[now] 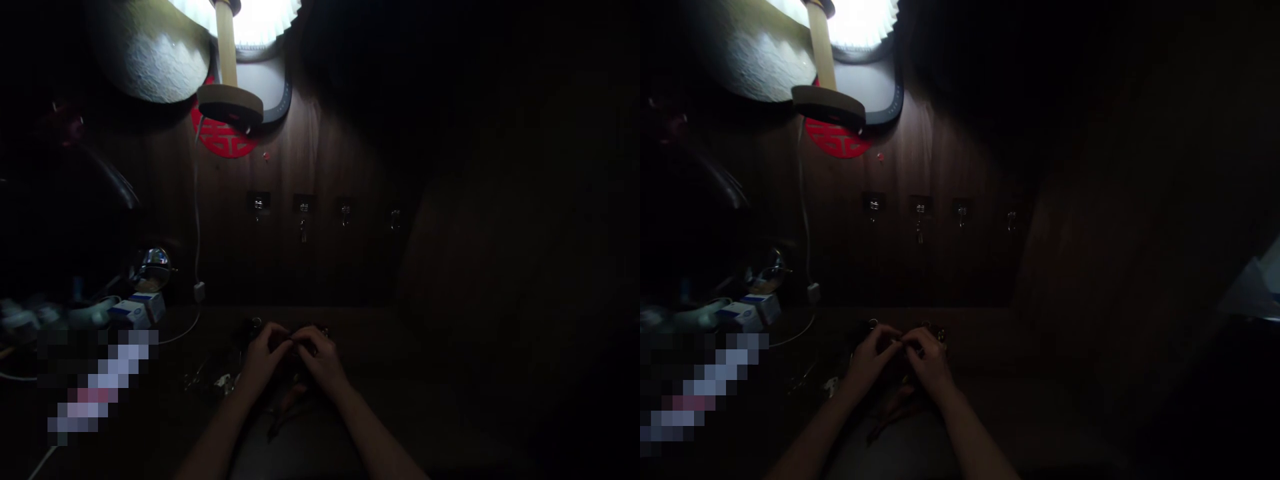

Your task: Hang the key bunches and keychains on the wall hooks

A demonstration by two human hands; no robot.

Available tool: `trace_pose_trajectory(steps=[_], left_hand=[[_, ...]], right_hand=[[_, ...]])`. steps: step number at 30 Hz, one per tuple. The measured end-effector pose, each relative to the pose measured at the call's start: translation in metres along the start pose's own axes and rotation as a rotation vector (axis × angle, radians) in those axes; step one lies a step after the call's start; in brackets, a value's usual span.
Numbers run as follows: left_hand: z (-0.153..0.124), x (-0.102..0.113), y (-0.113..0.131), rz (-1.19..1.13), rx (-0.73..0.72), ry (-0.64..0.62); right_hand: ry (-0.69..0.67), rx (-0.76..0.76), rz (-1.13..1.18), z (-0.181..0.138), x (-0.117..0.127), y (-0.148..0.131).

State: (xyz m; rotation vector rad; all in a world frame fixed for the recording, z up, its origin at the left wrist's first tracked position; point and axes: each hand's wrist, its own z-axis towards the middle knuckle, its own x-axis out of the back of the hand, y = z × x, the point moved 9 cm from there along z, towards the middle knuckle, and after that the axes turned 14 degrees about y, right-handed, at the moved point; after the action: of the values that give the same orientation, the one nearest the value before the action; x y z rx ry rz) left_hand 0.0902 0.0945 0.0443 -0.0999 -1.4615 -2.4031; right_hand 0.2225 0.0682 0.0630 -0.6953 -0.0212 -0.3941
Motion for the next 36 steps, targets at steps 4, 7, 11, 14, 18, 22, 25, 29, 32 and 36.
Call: trace_pose_trajectory(steps=[4, 7, 11, 14, 18, 22, 25, 29, 32, 36], left_hand=[[0.002, -0.006, 0.001, -0.061, 0.008, -0.087], [0.005, -0.009, 0.0, -0.025, 0.016, -0.114], [0.011, -0.01, 0.006, -0.01, 0.053, -0.134], [0.014, -0.021, 0.015, -0.067, 0.126, -0.276], [0.029, -0.025, 0.029, -0.074, 0.166, -0.335], [0.065, -0.022, 0.056, -0.027, 0.033, -0.247], [0.098, -0.013, 0.087, 0.022, -0.124, -0.106], [0.139, -0.011, 0.126, 0.052, -0.284, -0.009], [0.168, -0.01, 0.146, 0.09, -0.339, 0.079], [0.197, -0.006, 0.165, 0.09, -0.373, 0.215]], right_hand=[[0.006, -0.009, 0.035, 0.001, 0.0, -0.001], [0.017, 0.009, 0.027, 0.001, 0.001, -0.002], [0.062, 0.012, -0.002, 0.003, 0.007, 0.0], [0.128, -0.017, -0.017, 0.006, 0.016, 0.004], [0.198, -0.038, -0.039, 0.009, 0.027, 0.006], [0.28, -0.069, -0.087, 0.01, 0.037, 0.009], [0.332, -0.103, -0.11, 0.01, 0.042, 0.013], [0.315, -0.108, -0.132, 0.01, 0.039, 0.017], [0.277, -0.093, -0.16, 0.011, 0.034, 0.019], [0.241, -0.068, -0.185, 0.011, 0.029, 0.02]])
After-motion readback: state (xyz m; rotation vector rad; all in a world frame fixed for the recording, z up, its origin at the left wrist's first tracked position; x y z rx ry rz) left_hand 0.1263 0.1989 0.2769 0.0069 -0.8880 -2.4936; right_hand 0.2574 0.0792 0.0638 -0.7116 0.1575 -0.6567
